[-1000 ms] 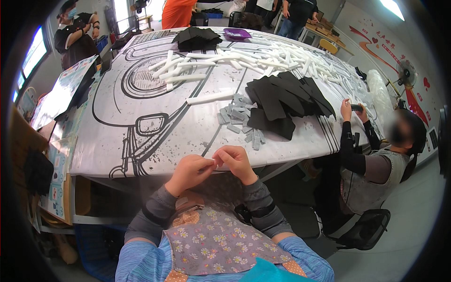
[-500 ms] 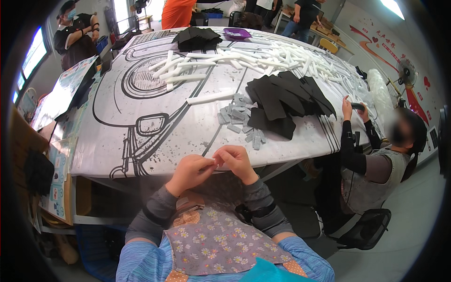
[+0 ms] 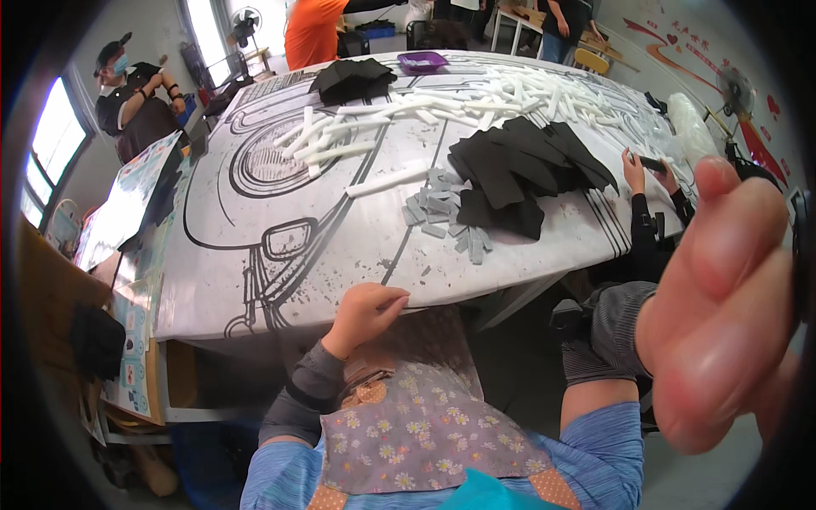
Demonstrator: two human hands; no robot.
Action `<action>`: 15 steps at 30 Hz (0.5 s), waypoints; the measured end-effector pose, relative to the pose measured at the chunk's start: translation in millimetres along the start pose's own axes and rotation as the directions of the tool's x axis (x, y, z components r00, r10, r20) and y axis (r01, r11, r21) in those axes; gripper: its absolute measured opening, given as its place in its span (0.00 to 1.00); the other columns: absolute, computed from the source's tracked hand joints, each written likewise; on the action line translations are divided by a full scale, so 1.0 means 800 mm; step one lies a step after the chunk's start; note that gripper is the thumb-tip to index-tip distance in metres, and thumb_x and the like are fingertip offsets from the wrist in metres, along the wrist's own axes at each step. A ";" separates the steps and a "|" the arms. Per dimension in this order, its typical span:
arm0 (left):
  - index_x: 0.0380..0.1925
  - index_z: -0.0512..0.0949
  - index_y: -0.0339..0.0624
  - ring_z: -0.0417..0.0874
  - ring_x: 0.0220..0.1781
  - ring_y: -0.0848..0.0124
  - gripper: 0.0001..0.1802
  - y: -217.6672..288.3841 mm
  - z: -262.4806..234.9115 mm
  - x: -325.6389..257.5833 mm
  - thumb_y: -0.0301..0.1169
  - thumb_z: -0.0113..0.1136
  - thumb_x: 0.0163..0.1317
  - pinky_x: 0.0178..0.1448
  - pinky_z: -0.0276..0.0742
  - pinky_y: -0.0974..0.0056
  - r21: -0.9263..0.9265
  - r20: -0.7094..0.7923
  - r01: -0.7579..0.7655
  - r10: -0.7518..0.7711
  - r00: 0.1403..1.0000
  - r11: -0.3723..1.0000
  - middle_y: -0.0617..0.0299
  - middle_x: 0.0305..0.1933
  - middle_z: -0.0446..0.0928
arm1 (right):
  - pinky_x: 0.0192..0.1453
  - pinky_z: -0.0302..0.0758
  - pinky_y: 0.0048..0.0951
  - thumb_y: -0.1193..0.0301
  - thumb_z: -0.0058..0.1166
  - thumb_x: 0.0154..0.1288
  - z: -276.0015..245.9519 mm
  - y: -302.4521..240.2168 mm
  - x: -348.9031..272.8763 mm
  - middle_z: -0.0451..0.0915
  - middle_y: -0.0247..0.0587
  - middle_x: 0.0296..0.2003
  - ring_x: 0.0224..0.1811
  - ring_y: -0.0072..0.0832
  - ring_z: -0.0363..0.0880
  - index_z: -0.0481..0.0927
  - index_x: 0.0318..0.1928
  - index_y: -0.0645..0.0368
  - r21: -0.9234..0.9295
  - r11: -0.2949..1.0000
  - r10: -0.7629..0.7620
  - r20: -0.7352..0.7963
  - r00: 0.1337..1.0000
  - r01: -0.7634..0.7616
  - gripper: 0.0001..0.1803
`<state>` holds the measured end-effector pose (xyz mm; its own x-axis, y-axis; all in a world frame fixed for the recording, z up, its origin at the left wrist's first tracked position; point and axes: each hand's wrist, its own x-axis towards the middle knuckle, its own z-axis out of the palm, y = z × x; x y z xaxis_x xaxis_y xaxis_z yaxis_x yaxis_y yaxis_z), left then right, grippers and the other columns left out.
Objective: Inspecting and organizing small black fabric components at a work table.
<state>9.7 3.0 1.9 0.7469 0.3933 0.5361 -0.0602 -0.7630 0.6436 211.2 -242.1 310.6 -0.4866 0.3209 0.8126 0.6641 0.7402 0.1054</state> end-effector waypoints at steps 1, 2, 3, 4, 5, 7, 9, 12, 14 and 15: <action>0.35 0.87 0.43 0.82 0.27 0.59 0.05 0.002 -0.002 -0.002 0.30 0.69 0.61 0.34 0.75 0.58 0.008 0.006 0.003 -0.003 1.000 1.000 0.56 0.25 0.81 | 0.72 0.66 0.45 0.63 0.63 0.70 0.025 -0.023 0.017 0.80 0.14 0.49 0.54 0.24 0.73 0.82 0.47 0.36 -0.169 0.979 0.117 0.015 0.993 -0.113 0.08; 0.35 0.87 0.43 0.82 0.28 0.59 0.05 0.003 -0.008 -0.009 0.31 0.69 0.61 0.34 0.76 0.58 0.023 -0.002 0.017 -0.017 1.000 1.000 0.56 0.26 0.81 | 0.72 0.63 0.38 0.70 0.62 0.70 0.053 -0.043 0.036 0.82 0.07 0.46 0.51 0.17 0.74 0.83 0.40 0.37 -0.319 0.925 0.224 0.016 0.974 -0.208 0.07; 0.35 0.87 0.43 0.82 0.28 0.59 0.05 -0.002 -0.010 -0.010 0.31 0.69 0.61 0.34 0.76 0.58 0.024 -0.011 0.007 -0.007 1.000 1.000 0.56 0.26 0.81 | 0.71 0.63 0.36 0.71 0.62 0.70 0.035 -0.046 0.045 0.82 0.07 0.43 0.49 0.14 0.74 0.84 0.38 0.36 -0.223 0.947 0.275 0.186 0.943 -0.233 0.08; 0.35 0.87 0.43 0.83 0.28 0.59 0.05 -0.002 -0.010 -0.016 0.31 0.69 0.61 0.35 0.76 0.58 0.018 0.015 0.026 -0.026 1.000 0.999 0.56 0.27 0.82 | 0.70 0.62 0.35 0.71 0.63 0.69 0.016 -0.050 0.054 0.82 0.06 0.40 0.47 0.11 0.74 0.84 0.37 0.35 -0.130 0.951 0.308 0.350 0.885 -0.280 0.09; 0.35 0.87 0.43 0.83 0.29 0.58 0.05 -0.003 -0.011 -0.019 0.31 0.69 0.61 0.36 0.77 0.57 0.012 0.042 0.047 -0.048 0.998 0.999 0.56 0.27 0.82 | 0.70 0.62 0.35 0.71 0.63 0.69 0.012 -0.058 0.058 0.82 0.06 0.40 0.47 0.11 0.74 0.84 0.37 0.35 -0.135 0.952 0.306 0.346 0.887 -0.276 0.09; 0.35 0.87 0.43 0.83 0.29 0.58 0.05 -0.004 -0.007 -0.016 0.31 0.69 0.61 0.36 0.77 0.57 0.021 0.030 0.053 -0.053 0.998 0.998 0.56 0.28 0.83 | 0.69 0.61 0.33 0.70 0.65 0.67 0.015 -0.079 0.065 0.82 0.03 0.40 0.46 0.09 0.74 0.86 0.35 0.33 -0.163 0.911 0.412 0.337 0.846 -0.379 0.09; 0.35 0.87 0.43 0.84 0.30 0.57 0.05 0.000 -0.005 -0.015 0.31 0.69 0.61 0.36 0.77 0.56 0.031 0.003 0.047 -0.047 0.999 0.998 0.55 0.27 0.83 | 0.69 0.61 0.34 0.70 0.66 0.66 0.026 -0.090 0.056 0.82 0.02 0.41 0.46 0.08 0.74 0.86 0.37 0.33 -0.219 0.910 0.400 0.246 0.883 -0.352 0.09; 0.36 0.87 0.39 0.82 0.24 0.64 0.05 -0.002 -0.008 -0.015 0.27 0.71 0.61 0.31 0.75 0.63 0.050 -0.009 -0.016 0.017 1.000 0.999 0.56 0.26 0.83 | 0.69 0.59 0.35 0.71 0.66 0.65 0.035 -0.088 0.031 0.82 0.00 0.41 0.46 0.08 0.75 0.87 0.39 0.32 -0.311 0.919 0.283 0.094 0.955 -0.242 0.11; 0.36 0.87 0.40 0.82 0.24 0.64 0.05 -0.004 -0.009 -0.012 0.27 0.71 0.60 0.31 0.75 0.63 0.047 0.000 -0.021 0.021 1.000 0.999 0.56 0.26 0.83 | 0.69 0.58 0.36 0.72 0.66 0.64 0.038 -0.087 0.016 0.82 -0.01 0.42 0.46 0.07 0.75 0.87 0.39 0.32 -0.361 0.919 0.183 0.032 0.983 -0.159 0.12; 0.36 0.87 0.40 0.82 0.24 0.64 0.05 -0.004 -0.008 -0.012 0.27 0.71 0.60 0.31 0.75 0.63 0.049 0.007 -0.017 0.017 1.000 0.999 0.56 0.27 0.83 | 0.70 0.57 0.37 0.72 0.65 0.65 0.041 -0.092 0.010 0.82 0.00 0.41 0.46 0.07 0.75 0.87 0.40 0.31 -0.363 0.921 0.135 -0.046 0.990 -0.143 0.13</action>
<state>-1.6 4.9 -2.0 0.7501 0.3769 0.5434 -0.0406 -0.7939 0.6067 139.6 -274.7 290.3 -0.3654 0.3902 0.8451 0.8871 0.4211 0.1892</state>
